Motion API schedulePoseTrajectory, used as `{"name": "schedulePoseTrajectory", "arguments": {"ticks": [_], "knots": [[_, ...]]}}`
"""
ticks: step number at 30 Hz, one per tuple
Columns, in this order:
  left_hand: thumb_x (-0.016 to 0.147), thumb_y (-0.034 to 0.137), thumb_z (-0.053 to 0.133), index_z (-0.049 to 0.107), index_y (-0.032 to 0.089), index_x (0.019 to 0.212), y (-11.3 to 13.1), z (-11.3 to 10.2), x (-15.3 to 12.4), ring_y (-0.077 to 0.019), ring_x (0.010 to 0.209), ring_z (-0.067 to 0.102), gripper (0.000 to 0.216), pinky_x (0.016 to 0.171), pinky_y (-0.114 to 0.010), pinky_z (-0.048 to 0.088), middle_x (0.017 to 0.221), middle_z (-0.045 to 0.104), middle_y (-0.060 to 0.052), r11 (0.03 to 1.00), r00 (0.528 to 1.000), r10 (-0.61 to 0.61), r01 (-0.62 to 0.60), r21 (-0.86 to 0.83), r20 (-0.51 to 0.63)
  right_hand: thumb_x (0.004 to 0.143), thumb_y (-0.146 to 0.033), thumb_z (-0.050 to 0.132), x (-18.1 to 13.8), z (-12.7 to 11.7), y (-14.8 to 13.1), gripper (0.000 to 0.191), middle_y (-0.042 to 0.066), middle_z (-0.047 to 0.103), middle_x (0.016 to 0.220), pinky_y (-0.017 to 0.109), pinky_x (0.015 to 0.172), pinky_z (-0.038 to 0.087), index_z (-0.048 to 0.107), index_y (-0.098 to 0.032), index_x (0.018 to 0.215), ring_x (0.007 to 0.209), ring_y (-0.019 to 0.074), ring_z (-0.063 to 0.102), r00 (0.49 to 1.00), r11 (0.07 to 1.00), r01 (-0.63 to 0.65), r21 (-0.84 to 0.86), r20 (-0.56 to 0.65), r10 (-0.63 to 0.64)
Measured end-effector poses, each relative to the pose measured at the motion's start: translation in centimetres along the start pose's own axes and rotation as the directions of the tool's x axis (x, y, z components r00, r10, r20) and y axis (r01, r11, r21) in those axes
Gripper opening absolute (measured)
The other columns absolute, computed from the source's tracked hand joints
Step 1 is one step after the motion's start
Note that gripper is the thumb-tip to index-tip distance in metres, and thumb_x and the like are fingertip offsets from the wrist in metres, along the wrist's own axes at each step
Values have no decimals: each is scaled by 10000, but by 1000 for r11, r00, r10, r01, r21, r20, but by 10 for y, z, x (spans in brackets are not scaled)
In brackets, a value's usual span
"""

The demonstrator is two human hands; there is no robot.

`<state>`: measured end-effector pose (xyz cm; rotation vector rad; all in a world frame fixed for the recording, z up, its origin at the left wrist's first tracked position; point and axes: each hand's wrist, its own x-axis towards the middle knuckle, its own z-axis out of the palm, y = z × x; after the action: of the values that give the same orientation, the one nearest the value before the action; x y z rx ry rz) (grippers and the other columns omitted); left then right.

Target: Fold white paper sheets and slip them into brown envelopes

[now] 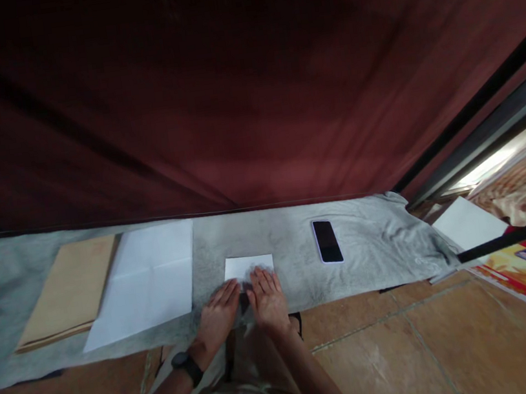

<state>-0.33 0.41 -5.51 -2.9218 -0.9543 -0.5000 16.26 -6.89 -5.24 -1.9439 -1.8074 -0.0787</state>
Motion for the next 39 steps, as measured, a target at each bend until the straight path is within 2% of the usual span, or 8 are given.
{"name": "schedulePoseTrajectory", "arguments": {"ticks": [5,10,16,22,27,31,35,39], "knots": [[881,17,461,692,141,1199,7,-4,1,-279,1198,648,412,977,-417,524,1281,698,-143,999,999,-20,21,33,-31,987,-224,481,-8,10,0,460,130,504,1521,476,1196,331,541,-138,1435,1430,270,434,1000,1000,21,-13,-3,-21],[899,39,469,701,150,1168,6,-12,9,-292,1176,641,373,982,-442,498,1246,709,-140,1000,998,1,0,20,-67,950,-125,464,0,3,7,540,113,457,1559,483,1214,299,472,-146,1490,1470,265,374,997,998,52,-31,51,-50],[901,40,449,689,152,1211,1,-8,5,-285,1180,629,407,989,-445,489,1265,700,-134,999,998,6,-3,47,-63,909,-52,475,7,2,18,535,103,522,1511,448,1225,294,556,-174,1424,1420,230,450,991,993,119,-3,69,-118],[898,26,449,680,148,1229,2,-3,0,-270,1206,618,422,1019,-434,478,1318,678,-122,997,1000,-14,15,76,-23,976,-167,452,1,1,16,465,122,539,1491,457,1202,345,539,-130,1431,1403,237,472,995,992,93,84,21,-95],[915,50,475,658,156,1261,5,-2,-2,-257,1215,613,405,1037,-425,471,1346,661,-111,996,1000,-15,14,85,10,1039,-236,387,0,5,12,425,146,562,1463,456,1175,376,561,-118,1409,1397,244,482,998,997,58,54,-17,-57],[952,128,518,645,178,1247,7,-3,-5,-243,1217,602,325,1051,-424,458,1356,650,-100,999,1000,-30,29,46,7,1053,-271,369,-2,14,12,438,147,550,1476,481,1162,375,532,-134,1436,1394,257,481,997,998,53,31,-49,-51],[953,172,566,670,188,1149,8,-4,-2,-233,1144,621,222,1018,-414,477,1276,682,-87,998,998,-59,59,-27,-14,1056,-265,336,0,18,14,438,139,576,1448,453,1135,400,532,-152,1431,1378,233,493,997,997,26,70,-80,-20],[981,186,510,687,197,1095,7,-6,9,-234,1119,626,211,1000,-430,490,1224,697,-89,986,990,-136,133,-103,-22,1046,-238,337,3,19,11,452,151,531,1489,470,1140,382,498,-146,1458,1409,246,452,997,999,-16,41,-73,19]]}}
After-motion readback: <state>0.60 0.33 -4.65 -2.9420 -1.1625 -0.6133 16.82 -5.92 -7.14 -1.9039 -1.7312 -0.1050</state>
